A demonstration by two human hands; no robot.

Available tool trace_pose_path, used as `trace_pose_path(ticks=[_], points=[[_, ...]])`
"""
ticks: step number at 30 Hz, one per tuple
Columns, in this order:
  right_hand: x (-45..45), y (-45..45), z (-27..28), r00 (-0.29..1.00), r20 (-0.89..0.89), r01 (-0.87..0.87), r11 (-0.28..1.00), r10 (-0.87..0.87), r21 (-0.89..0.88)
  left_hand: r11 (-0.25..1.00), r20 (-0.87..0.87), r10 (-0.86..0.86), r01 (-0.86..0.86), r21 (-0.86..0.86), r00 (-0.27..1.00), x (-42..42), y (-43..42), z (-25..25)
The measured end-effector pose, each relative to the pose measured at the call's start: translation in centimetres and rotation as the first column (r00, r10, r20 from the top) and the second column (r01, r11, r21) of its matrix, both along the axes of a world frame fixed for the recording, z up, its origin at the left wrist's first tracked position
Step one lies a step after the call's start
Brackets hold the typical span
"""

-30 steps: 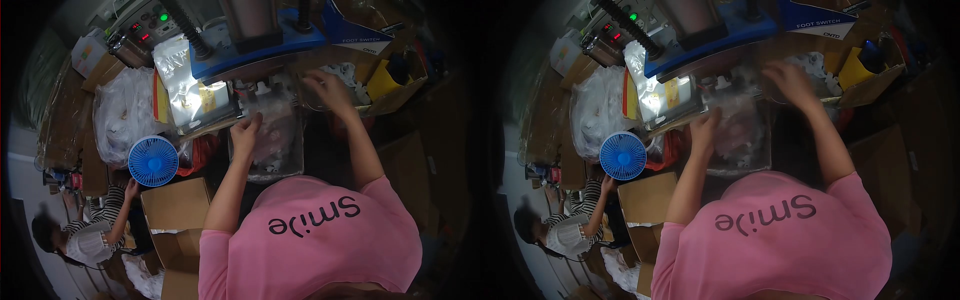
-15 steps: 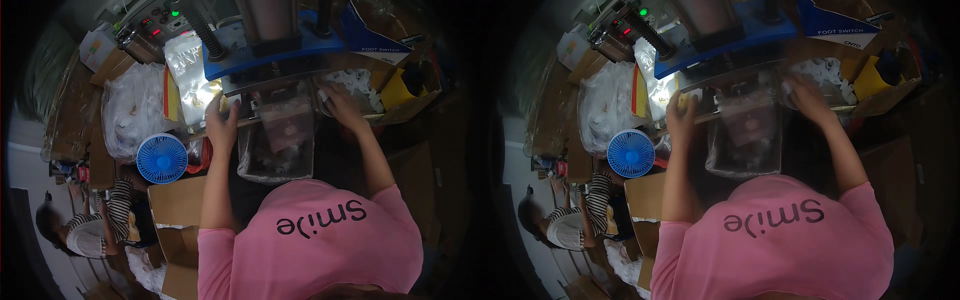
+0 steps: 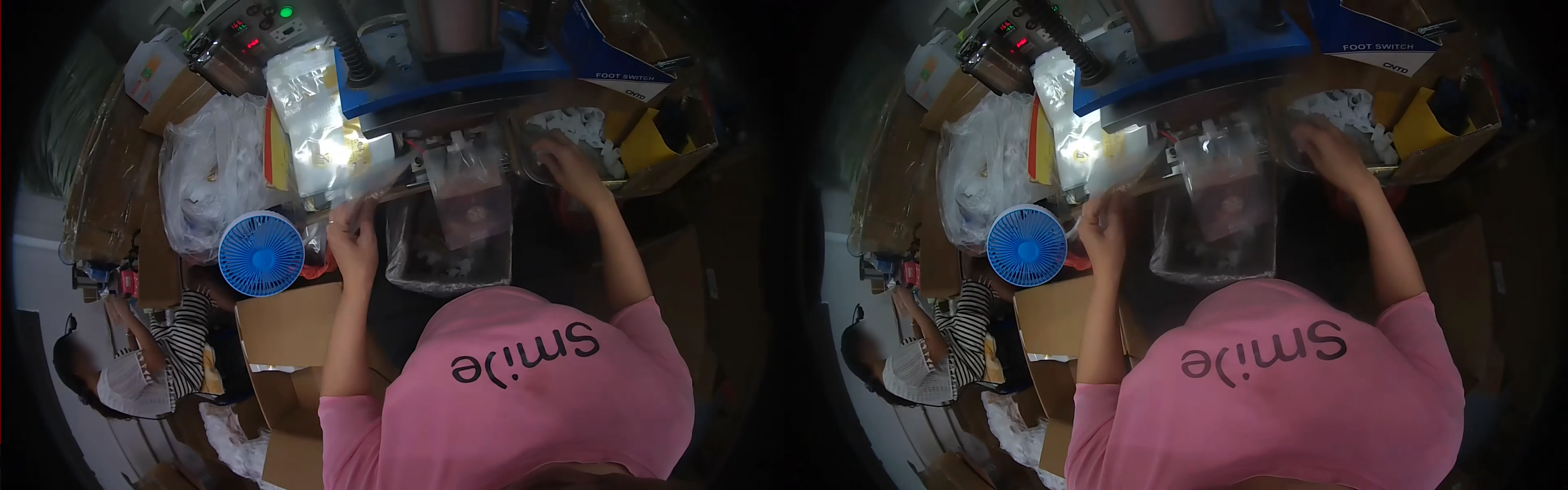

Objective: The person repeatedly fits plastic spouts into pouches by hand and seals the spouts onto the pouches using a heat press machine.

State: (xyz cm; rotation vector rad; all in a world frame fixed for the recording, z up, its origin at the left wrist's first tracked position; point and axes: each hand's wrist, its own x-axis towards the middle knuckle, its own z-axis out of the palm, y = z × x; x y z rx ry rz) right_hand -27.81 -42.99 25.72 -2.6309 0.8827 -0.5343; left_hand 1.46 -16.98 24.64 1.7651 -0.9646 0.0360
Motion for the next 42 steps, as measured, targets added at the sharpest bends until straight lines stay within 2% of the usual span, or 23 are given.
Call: trace_pose_path(ticks=[3,6,11,13,14,16,17,18,20,22,23,25,26,28,30,31,34,36,38,39,40,41,42], points=[[0.5,0.4,0.9,0.993,0.119,0.02,0.999,-0.024,0.041,0.968,-0.435,-0.249,0.225,-0.107,0.865,-4.1,-0.3,1.6],[1.1,1.2,2.3,0.957,0.29,-0.024,0.985,-0.028,0.174,0.964,-0.542,-0.254,0.255,-0.075,0.801,-6.5,-1.1,1.0],[3.7,5.3,4.6,0.902,0.431,-0.225,0.837,-0.014,0.499,0.944,-0.459,-0.238,0.316,0.098,0.856,-8.3,-2.1,-0.8],[4.7,6.5,4.9,0.904,0.39,-0.38,0.745,0.175,0.548,0.936,-0.474,-0.243,0.332,0.114,0.846,-8.6,-2.2,-1.9],[5.2,6.6,4.7,0.901,0.398,-0.382,0.746,0.169,0.546,0.918,-0.47,-0.328,0.394,0.047,0.819,-8.7,-2.2,-2.5],[6.0,6.6,3.7,0.886,0.444,-0.444,0.524,0.135,0.727,0.889,-0.456,-0.414,0.457,-0.019,0.788,-9.0,-2.2,-2.4],[6.2,6.4,3.1,0.884,0.449,-0.447,0.526,0.135,0.723,0.885,-0.572,-0.406,0.462,-0.052,0.713,-9.2,-2.1,-2.2],[6.4,6.2,2.5,0.873,0.473,-0.448,0.567,0.114,0.691,0.883,-0.678,-0.39,0.462,-0.084,0.623,-9.3,-2.0,-1.9],[6.6,5.7,2.1,0.862,0.498,-0.449,0.606,0.098,0.657,0.891,-0.674,-0.354,0.454,-0.031,0.649,-8.1,-2.8,-2.9],[5.9,4.7,2.2,0.868,0.49,-0.189,0.858,-0.081,0.477,0.896,-0.671,-0.319,0.444,0.018,0.669,-7.8,-4.2,-1.5],[5.2,3.7,2.5,0.869,0.488,-0.188,0.86,-0.079,0.474,0.922,-0.729,-0.276,0.387,-0.016,0.627,-8.1,-5.0,0.4],[2.7,1.3,3.3,0.921,0.331,0.158,0.974,-0.205,0.164,0.944,-0.78,-0.244,0.324,-0.057,0.576,-8.0,-6.4,1.8],[1.4,0.3,3.2,0.922,0.332,0.155,0.976,-0.198,0.153,0.942,-0.8,-0.23,0.332,-0.042,0.553,-7.6,-7.1,1.8],[-0.7,-1.4,3.2,0.901,0.188,0.4,0.916,-0.392,-0.007,0.941,-0.817,-0.225,0.337,-0.041,0.53,-7.3,-8.3,1.0],[-1.3,-1.8,2.7,0.909,0.084,0.415,0.907,-0.409,-0.072,0.934,-0.883,-0.341,0.224,-0.279,0.323,-7.2,-9.3,-0.6],[-1.5,-2.0,2.1,0.902,-0.024,0.425,0.896,-0.431,-0.124,0.932,-0.881,-0.346,0.224,-0.284,0.322,-7.3,-9.3,-0.4],[-0.8,-2.5,-1.3,0.909,-0.013,0.401,0.882,-0.417,-0.249,0.942,-0.881,-0.313,0.237,-0.239,0.356,-7.0,-8.5,1.0],[-0.7,-2.1,-0.9,0.922,-0.032,0.372,0.908,-0.385,-0.194,0.911,-0.563,-0.28,0.4,0.1,0.778,-4.3,-7.6,3.0],[-0.7,-1.9,-1.1,0.934,-0.041,0.347,0.929,-0.355,-0.13,0.963,-0.258,-0.252,0.267,0.026,0.933,-0.4,-6.9,3.2],[-1.3,-2.4,-1.8,0.934,0.054,0.356,0.915,-0.353,-0.189,0.984,-0.035,-0.041,0.047,0.17,0.999,1.4,-6.4,2.7],[-1.3,-2.5,-1.8,0.927,0.151,0.371,0.895,-0.342,-0.248,0.982,-0.027,-0.034,0.038,0.184,0.999,1.8,-5.7,1.3],[-1.2,-2.3,-1.6,0.928,0.158,0.368,0.9,-0.339,-0.235,0.969,0.342,0.007,-0.091,0.229,0.94,2.1,-4.5,-0.2],[-1.1,-1.8,-0.4,0.909,0.141,0.402,0.914,-0.393,-0.046,0.95,0.666,0.018,-0.221,0.222,0.746,2.2,-3.5,-0.7]])
